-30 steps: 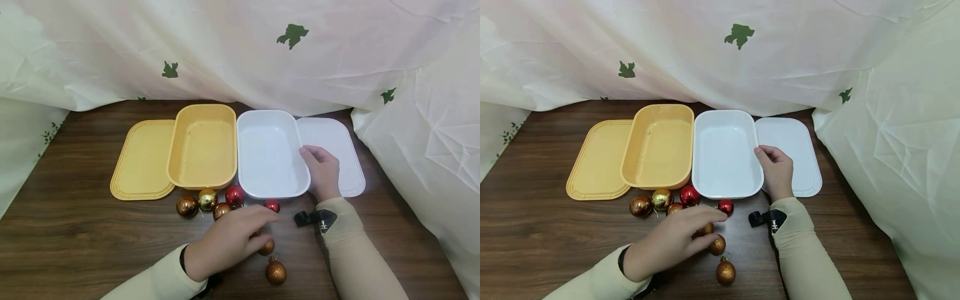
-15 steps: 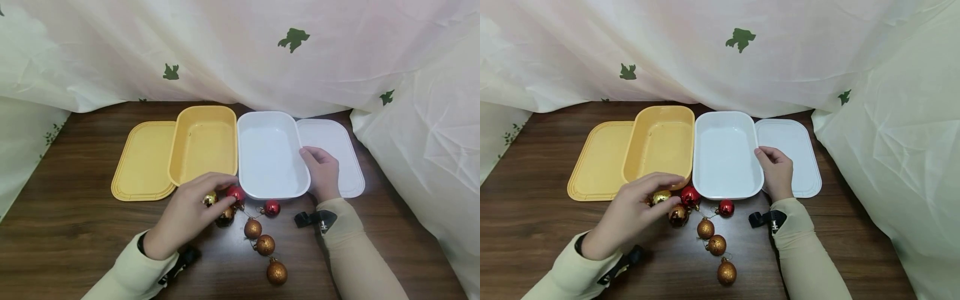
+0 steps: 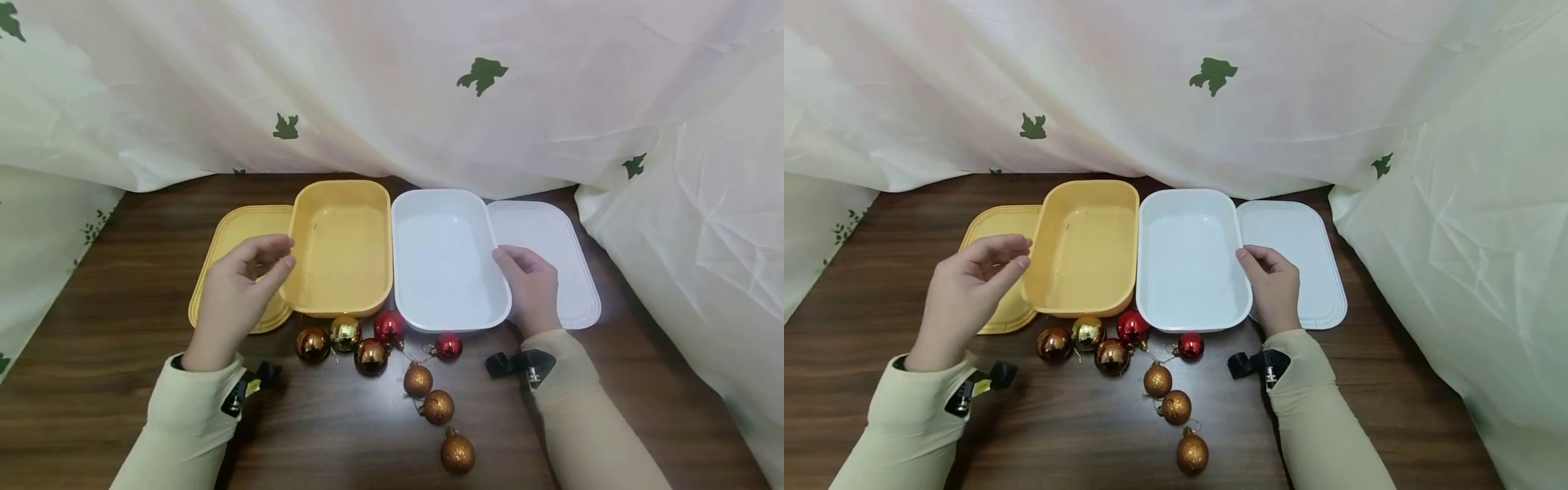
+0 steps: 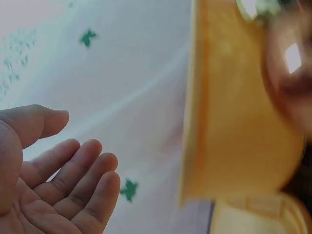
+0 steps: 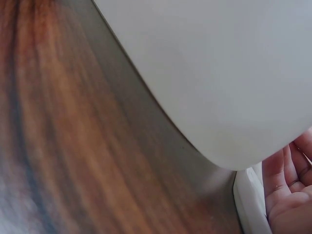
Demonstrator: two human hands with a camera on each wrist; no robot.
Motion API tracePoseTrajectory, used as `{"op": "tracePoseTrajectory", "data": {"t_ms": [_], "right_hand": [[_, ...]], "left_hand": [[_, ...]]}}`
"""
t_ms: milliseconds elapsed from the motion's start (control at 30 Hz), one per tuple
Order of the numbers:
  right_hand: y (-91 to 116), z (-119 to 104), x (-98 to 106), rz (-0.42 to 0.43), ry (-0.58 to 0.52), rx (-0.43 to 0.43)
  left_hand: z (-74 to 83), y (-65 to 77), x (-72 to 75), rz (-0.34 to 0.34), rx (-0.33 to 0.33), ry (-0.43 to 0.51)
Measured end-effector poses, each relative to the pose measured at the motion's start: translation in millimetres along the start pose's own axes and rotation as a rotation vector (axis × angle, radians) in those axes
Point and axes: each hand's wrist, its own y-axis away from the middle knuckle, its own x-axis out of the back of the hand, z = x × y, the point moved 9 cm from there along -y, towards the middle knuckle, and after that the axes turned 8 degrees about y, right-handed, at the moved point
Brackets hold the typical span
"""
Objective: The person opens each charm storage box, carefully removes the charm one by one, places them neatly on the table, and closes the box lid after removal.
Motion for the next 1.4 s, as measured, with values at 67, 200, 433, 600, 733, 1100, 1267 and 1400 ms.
{"op": "tracePoseTrajectory", "data": {"t_ms": [67,200,433,600,733,1100,1267,1400], "right_hand": [[0,0,0,-0.005,-0.002,-0.003],[0,-1,0,-0.003,-0.004,-0.002],[0,-2,0,0.003,-0.018,-0.006],[1,-6,1,0.009,-0.040,-0.014],[0,-8,5,0.019,-0.059,-0.020],[-4,-28,26,0.044,-0.016,-0.013],[9,-46,24,0.024,-0.043,0.046],[23,-67,19,-0.010,-0.008,0.126]], "left_hand": [[-12.2,-4.7,7.8,0.022,0.038,-0.009],[-42.7,-12.5,26.1,0.066,0.131,-0.047],[-93.4,-15.9,68.4,0.149,0.278,-0.148],[-116.8,-12.8,91.8,0.195,0.367,-0.170],[-135.3,-8.5,103.4,0.205,0.450,-0.171],[-158.9,1.3,109.5,0.010,0.592,-0.382],[-166.0,3.6,110.8,-0.050,0.591,-0.438],[-170.8,5.0,109.7,-0.089,0.584,-0.466]]}}
